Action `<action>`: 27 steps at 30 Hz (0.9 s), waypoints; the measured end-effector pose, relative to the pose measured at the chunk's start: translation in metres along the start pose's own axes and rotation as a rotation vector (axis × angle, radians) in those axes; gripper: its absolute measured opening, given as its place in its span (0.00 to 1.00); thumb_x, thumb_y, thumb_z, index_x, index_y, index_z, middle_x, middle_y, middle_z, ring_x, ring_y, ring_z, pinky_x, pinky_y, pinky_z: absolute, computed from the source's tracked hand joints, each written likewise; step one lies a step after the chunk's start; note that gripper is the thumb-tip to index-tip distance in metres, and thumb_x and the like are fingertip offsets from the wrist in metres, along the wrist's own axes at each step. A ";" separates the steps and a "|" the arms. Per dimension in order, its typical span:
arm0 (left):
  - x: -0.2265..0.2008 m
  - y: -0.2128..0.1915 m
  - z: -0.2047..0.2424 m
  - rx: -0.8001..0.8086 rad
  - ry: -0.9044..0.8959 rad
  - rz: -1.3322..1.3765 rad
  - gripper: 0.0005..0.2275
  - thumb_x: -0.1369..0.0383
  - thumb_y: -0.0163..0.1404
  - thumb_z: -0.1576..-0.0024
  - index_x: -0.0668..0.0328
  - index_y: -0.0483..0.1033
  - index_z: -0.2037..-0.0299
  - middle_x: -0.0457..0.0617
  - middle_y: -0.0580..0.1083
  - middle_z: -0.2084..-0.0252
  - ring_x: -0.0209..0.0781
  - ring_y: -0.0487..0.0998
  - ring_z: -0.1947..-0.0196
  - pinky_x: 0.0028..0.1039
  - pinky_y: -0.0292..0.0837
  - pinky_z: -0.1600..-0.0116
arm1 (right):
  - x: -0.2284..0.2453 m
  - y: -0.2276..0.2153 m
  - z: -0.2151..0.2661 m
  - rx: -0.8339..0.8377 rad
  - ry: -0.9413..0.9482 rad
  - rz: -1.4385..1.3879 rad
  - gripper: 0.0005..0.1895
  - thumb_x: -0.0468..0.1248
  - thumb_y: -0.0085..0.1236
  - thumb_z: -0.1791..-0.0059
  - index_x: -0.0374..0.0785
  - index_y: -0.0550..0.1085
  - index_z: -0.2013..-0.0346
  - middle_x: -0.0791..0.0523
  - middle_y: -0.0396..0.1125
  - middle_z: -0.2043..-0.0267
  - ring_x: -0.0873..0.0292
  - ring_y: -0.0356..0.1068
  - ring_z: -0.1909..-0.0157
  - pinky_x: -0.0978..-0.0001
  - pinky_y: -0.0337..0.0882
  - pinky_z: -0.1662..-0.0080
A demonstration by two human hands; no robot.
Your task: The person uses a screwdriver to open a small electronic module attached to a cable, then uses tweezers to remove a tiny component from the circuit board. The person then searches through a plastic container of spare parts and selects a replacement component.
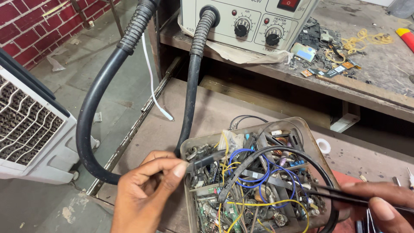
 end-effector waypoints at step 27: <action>-0.051 0.048 0.014 -0.033 0.812 -0.753 0.09 0.79 0.62 0.51 0.68 0.81 0.61 0.54 0.82 0.61 0.43 0.87 0.58 0.28 0.81 0.51 | 0.017 0.014 0.007 -0.007 -0.198 0.041 0.21 0.45 0.47 0.42 0.28 0.79 0.58 0.45 0.73 0.66 0.54 0.70 0.68 0.65 0.73 0.69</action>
Point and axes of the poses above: each hand's wrist, its own z-axis away from the middle knuckle, its own y-axis out of the palm, x = y × z, the point moved 3 cm from there along -z, towards the middle knuckle
